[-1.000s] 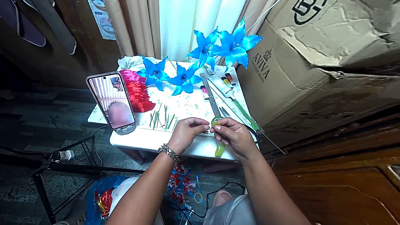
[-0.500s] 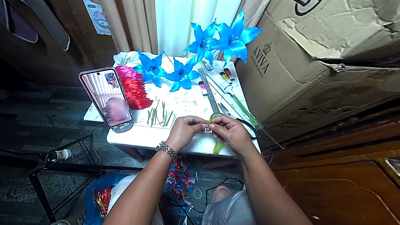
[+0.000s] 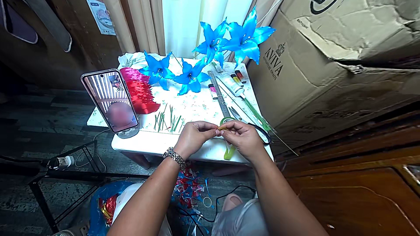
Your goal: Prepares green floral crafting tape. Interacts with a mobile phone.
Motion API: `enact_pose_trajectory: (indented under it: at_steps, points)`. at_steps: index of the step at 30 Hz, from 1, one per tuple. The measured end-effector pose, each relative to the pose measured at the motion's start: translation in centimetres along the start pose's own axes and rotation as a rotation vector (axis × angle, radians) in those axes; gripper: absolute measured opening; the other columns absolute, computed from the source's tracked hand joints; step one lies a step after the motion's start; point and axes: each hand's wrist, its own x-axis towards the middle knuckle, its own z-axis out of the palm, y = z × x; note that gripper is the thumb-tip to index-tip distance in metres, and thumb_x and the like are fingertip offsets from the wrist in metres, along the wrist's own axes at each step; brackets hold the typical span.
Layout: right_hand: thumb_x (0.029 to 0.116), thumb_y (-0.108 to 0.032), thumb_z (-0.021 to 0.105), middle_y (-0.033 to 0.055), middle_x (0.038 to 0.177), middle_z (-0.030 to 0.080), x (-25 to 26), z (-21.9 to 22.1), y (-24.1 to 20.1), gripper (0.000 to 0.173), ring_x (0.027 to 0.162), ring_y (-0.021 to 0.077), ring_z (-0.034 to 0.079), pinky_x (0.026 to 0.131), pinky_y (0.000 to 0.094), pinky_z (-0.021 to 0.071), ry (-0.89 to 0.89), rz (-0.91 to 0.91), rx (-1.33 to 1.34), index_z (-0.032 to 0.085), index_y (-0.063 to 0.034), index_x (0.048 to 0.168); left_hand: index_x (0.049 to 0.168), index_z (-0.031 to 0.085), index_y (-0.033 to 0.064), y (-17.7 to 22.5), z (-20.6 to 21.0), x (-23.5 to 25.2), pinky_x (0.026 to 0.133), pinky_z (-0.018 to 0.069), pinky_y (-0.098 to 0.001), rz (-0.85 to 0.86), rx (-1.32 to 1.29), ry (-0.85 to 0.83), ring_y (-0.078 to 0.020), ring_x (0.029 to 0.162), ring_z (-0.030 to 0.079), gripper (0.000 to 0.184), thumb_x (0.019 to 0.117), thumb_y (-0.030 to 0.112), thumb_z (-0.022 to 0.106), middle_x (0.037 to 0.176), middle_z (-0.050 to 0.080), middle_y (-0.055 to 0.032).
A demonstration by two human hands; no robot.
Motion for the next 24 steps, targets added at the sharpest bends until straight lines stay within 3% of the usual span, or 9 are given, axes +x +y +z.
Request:
enact_pose_trajectory:
  at_steps: [10, 15, 20, 24]
  points:
    - [0.0956, 0.003, 0.062, -0.0024, 0.084, 0.072, 0.04, -0.08, -0.07, 0.014, 0.058, -0.0006, 0.057, 0.054, 0.0131, 0.0488, -0.024, 0.001, 0.064, 0.071, -0.0051, 0.102, 0.101, 0.076, 0.0064, -0.19, 0.17, 0.11, 0.068, 0.053, -0.0229, -0.014, 0.005, 0.041, -0.0057, 0.072, 0.064, 0.008, 0.0951, 0.006, 0.071, 0.088, 0.073, -0.0017]
    - [0.1006, 0.001, 0.055, -0.0026, 0.083, 0.07, 0.06, -0.27, -0.28, 0.014, 0.055, -0.0017, 0.052, 0.051, 0.0116, 0.0433, 0.028, 0.017, 0.101, 0.067, -0.0042, 0.106, 0.104, 0.073, 0.0038, -0.15, 0.08, 0.0, 0.07, 0.055, -0.0224, -0.021, -0.081, 0.024, -0.0064, 0.072, 0.065, 0.009, 0.0954, 0.003, 0.069, 0.087, 0.072, -0.003]
    - [0.0937, 0.001, 0.062, -0.0037, 0.08, 0.064, -0.04, -0.39, -0.46, 0.014, 0.056, -0.0004, 0.05, 0.051, 0.0129, 0.0409, -0.011, 0.08, 0.173, 0.068, -0.0088, 0.101, 0.116, 0.065, 0.0018, -0.27, 0.13, -0.03, 0.075, 0.0579, -0.0238, -0.028, -0.223, -0.012, -0.0084, 0.075, 0.068, 0.021, 0.0962, -0.002, 0.065, 0.089, 0.072, -0.0045]
    - [0.0919, 0.001, 0.067, -0.0024, 0.085, 0.07, -0.18, -0.2, -0.6, 0.015, 0.064, 0.0002, 0.058, 0.058, 0.0139, 0.0485, -0.037, 0.062, 0.189, 0.073, -0.007, 0.102, 0.12, 0.063, 0.0028, -0.28, 0.18, -0.05, 0.071, 0.0556, -0.0209, -0.03, -0.265, -0.03, -0.0061, 0.073, 0.067, 0.025, 0.0959, -0.004, 0.064, 0.087, 0.072, -0.0026]
